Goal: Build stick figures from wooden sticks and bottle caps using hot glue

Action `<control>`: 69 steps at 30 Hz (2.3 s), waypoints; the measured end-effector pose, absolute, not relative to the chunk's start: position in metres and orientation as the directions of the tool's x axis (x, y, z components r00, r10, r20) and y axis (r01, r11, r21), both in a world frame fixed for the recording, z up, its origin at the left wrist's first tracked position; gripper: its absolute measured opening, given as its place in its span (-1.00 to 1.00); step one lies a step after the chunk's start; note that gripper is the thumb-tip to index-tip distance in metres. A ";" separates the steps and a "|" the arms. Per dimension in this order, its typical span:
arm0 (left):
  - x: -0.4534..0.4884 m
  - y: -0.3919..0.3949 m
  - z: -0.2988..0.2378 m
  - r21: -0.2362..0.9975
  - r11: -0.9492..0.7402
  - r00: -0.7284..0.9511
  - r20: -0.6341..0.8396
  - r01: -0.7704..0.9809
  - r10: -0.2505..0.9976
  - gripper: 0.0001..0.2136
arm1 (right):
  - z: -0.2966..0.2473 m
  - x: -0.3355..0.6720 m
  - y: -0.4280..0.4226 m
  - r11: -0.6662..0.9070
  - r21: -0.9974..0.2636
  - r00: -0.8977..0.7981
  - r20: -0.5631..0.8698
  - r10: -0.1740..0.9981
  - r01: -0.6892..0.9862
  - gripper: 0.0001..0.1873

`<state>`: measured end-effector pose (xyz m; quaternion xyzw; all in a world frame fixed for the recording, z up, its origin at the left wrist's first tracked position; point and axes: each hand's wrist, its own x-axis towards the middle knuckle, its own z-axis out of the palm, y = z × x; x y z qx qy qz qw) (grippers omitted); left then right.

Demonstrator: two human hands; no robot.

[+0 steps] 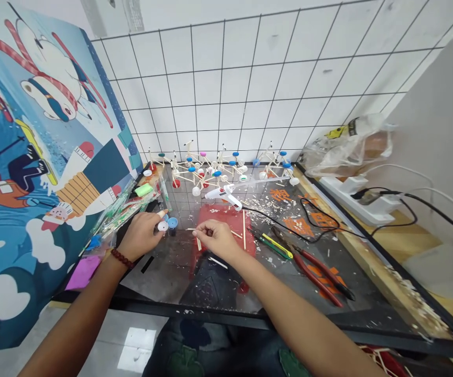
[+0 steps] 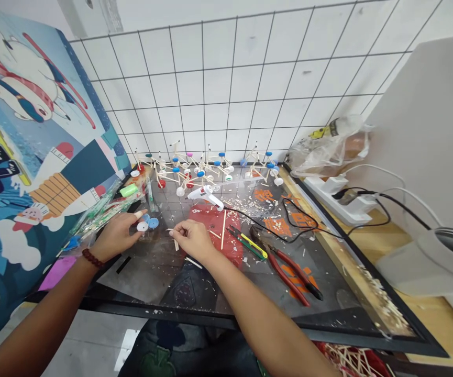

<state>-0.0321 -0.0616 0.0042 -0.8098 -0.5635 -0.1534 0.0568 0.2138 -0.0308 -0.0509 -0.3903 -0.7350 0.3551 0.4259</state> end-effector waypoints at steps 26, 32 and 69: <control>-0.056 -0.040 0.014 0.413 -0.122 -0.178 0.616 0.903 0.768 -0.70 | -0.050 0.229 -0.013 0.368 -0.927 -0.104 0.360 0.927 0.074 -0.80; -0.052 -0.045 0.011 0.186 -0.318 0.243 0.337 0.930 0.909 -0.82 | -0.049 0.226 -0.025 0.716 -0.598 -0.419 0.582 0.697 0.360 -0.86; 0.018 -0.041 -0.019 0.624 -0.448 0.124 0.492 0.640 0.862 -0.56 | 0.055 0.305 -0.038 0.535 -0.826 -0.064 0.533 0.844 0.178 -0.55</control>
